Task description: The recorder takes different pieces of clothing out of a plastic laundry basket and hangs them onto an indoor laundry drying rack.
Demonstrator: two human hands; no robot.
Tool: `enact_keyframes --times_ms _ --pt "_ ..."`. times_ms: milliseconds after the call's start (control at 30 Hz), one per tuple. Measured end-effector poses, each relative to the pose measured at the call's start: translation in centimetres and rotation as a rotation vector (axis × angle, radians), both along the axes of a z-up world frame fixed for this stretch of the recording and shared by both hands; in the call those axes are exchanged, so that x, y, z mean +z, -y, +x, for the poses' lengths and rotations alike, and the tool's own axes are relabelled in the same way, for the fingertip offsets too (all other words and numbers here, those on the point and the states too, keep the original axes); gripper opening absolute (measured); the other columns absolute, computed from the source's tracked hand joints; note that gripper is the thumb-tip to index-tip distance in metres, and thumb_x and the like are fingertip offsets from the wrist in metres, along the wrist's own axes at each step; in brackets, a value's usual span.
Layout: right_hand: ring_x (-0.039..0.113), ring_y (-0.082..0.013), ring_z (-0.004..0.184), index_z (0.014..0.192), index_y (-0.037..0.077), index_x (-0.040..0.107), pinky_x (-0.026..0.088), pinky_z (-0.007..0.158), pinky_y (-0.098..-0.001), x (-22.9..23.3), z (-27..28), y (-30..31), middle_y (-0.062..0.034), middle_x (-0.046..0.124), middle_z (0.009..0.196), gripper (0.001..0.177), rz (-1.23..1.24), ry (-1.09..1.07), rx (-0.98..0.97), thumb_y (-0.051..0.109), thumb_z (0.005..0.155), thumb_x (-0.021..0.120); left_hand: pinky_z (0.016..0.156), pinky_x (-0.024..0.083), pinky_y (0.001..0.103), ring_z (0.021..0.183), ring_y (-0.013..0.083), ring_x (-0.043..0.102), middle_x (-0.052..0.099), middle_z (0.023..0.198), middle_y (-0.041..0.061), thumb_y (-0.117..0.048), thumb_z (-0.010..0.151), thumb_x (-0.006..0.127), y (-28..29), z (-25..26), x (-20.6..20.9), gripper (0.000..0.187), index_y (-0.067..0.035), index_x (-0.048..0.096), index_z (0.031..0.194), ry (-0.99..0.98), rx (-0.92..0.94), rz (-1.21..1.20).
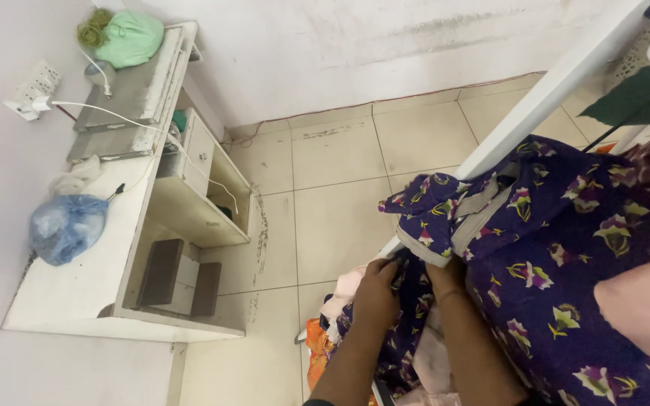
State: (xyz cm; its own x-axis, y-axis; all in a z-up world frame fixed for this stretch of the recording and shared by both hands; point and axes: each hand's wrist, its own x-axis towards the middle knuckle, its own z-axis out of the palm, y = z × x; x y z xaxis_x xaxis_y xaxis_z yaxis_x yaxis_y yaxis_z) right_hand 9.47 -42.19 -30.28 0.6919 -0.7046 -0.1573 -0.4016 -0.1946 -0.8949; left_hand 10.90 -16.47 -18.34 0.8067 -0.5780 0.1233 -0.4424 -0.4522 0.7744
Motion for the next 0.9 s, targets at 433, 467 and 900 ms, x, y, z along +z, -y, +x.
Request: enact_keyframes --times_ms 433,467,900 --pt "0.059 -0.0429 0.121 0.123 0.008 0.068 0.045 0.101 -0.0532 0.9 -1.6 -10.8 -0.0215 0.067 0.124 0.037 -0.63 0.123 0.224 0.021 0.088 0.07 0.089 0.053 0.044 0.109 0.0338 0.063 0.065 0.114 0.009 -0.013 0.089 0.062 0.2 1.8 -0.1 0.029 -0.021 0.073 0.115 0.123 0.011 0.352" --pt "0.057 -0.0441 0.122 0.127 0.009 0.066 0.043 0.101 -0.0541 4.2 -2.1 -11.7 -0.0208 0.066 0.127 0.042 -0.637 0.042 0.212 0.022 0.086 0.07 0.089 0.053 0.045 0.108 0.0333 0.063 0.065 0.115 0.008 -0.015 0.089 0.063 0.0 1.7 -0.3 0.032 -0.023 0.072 0.119 0.109 0.016 0.332" --pt "0.046 -0.038 0.134 0.135 0.009 0.058 0.032 0.108 -0.0559 11.3 -8.0 -17.5 -0.0172 0.049 0.151 0.049 -0.9 -0.056 0.125 0.031 0.092 0.061 0.104 0.042 0.054 0.137 0.0377 0.044 0.045 0.155 0.011 -0.028 0.086 0.063 -3.2 -2.0 0.4 0.062 -0.019 0.051 0.146 0.327 -0.138 0.369"
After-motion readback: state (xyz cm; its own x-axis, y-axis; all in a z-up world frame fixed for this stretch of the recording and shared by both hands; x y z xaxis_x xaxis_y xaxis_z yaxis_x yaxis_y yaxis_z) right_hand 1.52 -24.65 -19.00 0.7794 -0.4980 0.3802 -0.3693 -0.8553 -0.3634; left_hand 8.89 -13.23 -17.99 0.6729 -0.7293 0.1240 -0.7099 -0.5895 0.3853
